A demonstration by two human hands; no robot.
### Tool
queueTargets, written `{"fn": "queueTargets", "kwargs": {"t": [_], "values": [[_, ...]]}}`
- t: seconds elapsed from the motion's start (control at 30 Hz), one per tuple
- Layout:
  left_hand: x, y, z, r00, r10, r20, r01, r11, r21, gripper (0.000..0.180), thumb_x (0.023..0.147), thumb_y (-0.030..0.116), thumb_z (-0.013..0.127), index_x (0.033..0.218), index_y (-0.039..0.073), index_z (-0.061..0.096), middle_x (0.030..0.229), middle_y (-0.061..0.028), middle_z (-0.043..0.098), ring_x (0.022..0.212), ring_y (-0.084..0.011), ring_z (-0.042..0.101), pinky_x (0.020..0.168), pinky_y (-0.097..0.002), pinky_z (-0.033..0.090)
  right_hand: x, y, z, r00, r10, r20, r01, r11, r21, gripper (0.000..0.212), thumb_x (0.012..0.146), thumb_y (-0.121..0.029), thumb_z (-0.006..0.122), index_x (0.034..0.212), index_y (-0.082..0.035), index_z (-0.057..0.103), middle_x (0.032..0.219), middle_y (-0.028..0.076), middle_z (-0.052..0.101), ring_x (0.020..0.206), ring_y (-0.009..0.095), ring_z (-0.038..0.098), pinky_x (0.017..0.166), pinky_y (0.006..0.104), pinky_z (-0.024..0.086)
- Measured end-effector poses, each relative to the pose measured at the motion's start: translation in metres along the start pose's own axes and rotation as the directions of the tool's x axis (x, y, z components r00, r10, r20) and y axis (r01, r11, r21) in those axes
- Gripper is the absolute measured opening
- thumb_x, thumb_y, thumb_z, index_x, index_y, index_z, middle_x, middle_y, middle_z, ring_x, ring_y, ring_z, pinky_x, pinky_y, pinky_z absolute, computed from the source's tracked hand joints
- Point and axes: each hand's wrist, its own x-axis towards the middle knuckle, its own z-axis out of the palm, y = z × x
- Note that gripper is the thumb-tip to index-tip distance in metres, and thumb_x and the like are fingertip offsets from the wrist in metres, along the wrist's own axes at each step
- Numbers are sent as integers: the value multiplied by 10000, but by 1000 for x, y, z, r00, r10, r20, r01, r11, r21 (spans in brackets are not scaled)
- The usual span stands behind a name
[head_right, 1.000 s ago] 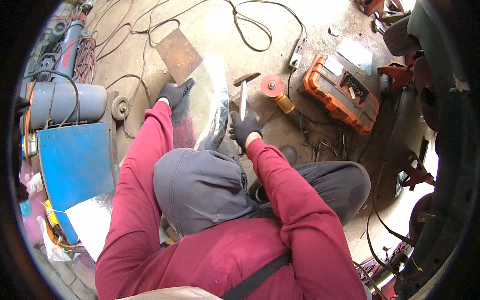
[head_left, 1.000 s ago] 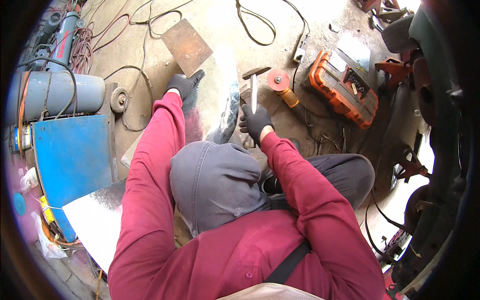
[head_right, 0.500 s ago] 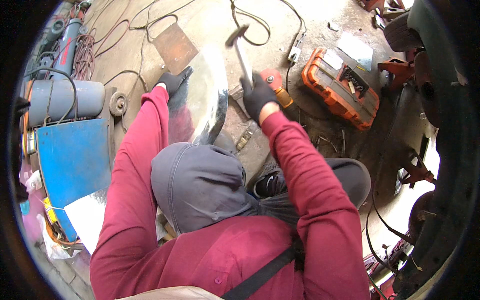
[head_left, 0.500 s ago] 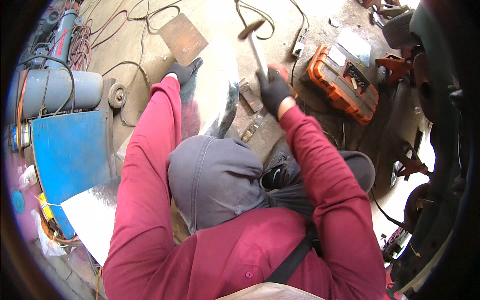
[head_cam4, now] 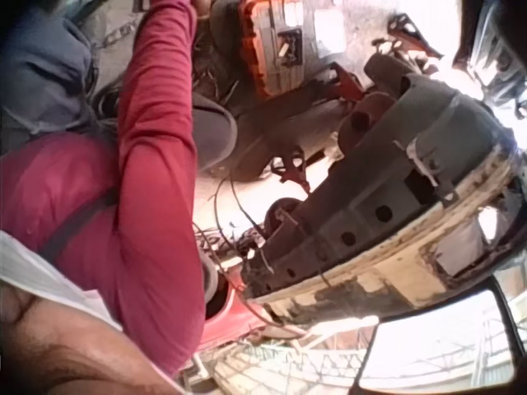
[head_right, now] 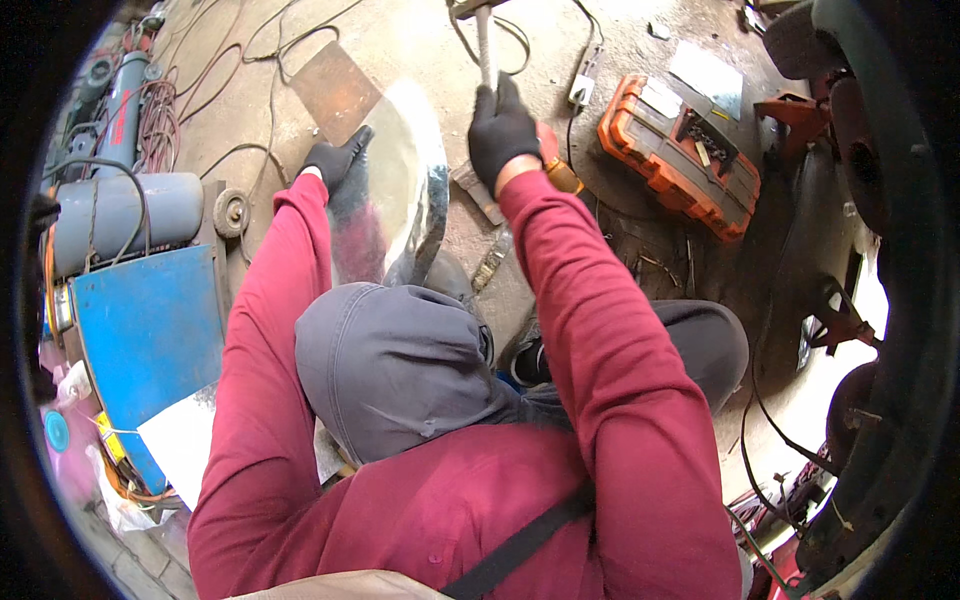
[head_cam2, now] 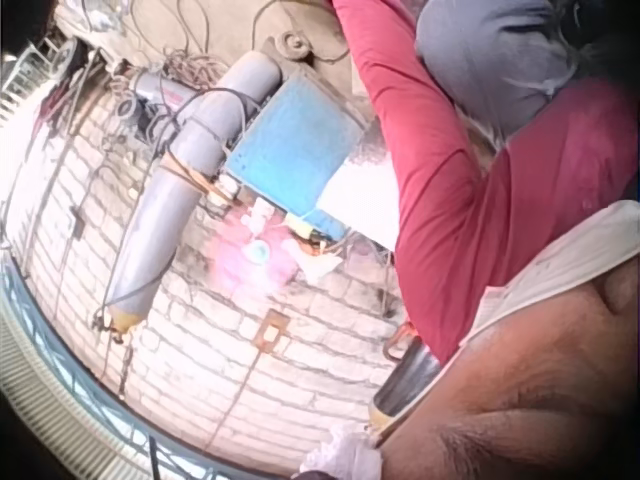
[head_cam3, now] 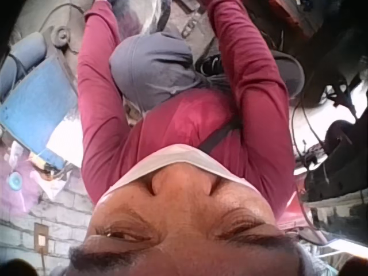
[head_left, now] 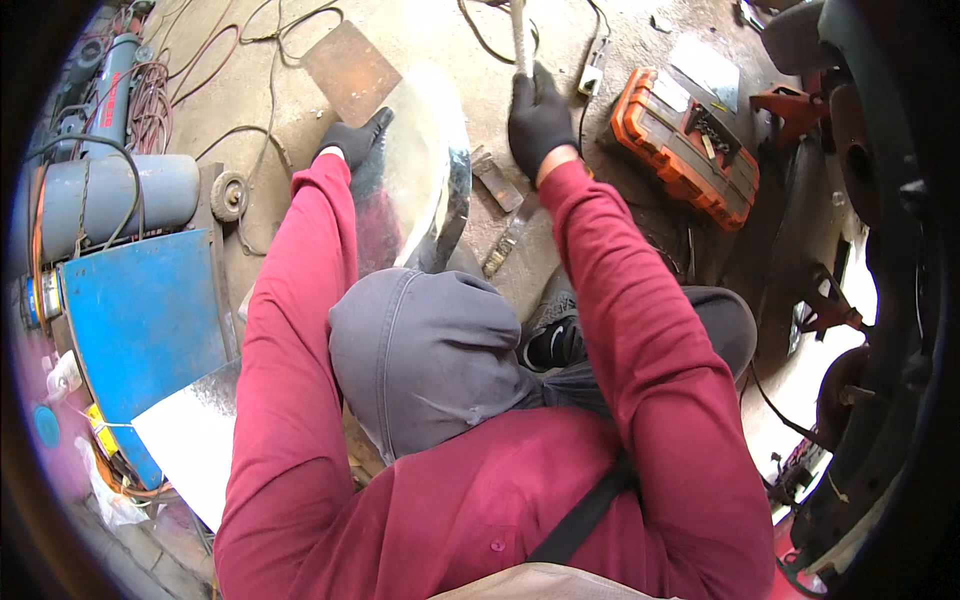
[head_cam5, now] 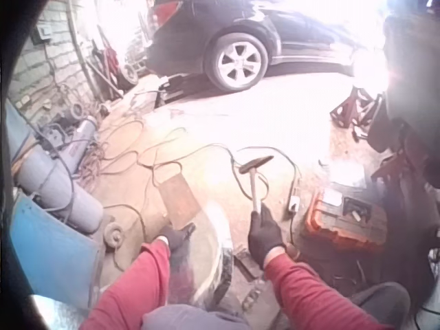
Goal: The person sits on the floor and uses a hammer and dolly to shape a curved metal sheet. They repeatedly strike the sheet, flip it, and test its fit against a car hood before removing it.
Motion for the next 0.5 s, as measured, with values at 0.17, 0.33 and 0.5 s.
{"fn": "queueTargets", "kwargs": {"t": [0.17,0.33,0.5], "values": [[37,-18,2,988,-133,-82,131,991,-24,1200,825,926,543,1292,-175,637,1349,-381,629,1349,-466,587,1101,-452,478,-32,36,4,928,117,353,-34,972,-232,412,1089,-332,513,1346,-26,616,1198,329,676,1207,471,635,1022,465,497],[42,-8,-1,979,-117,-168,121,992,16,1209,828,925,539,1312,-180,621,1371,-393,606,1352,-460,586,1109,-446,473,-19,0,-20,973,126,195,-121,992,-41,446,1083,-306,523,1396,6,586,1205,327,679,1124,486,670,927,480,539],[35,9,1,979,-138,-153,140,990,1,1214,844,906,542,1354,-195,579,1415,-392,575,1385,-454,561,1132,-436,459,-40,41,13,993,-110,30,111,993,-35,431,1082,-341,529,1384,-37,575,1145,323,691,1089,508,670,905,516,540]]}}
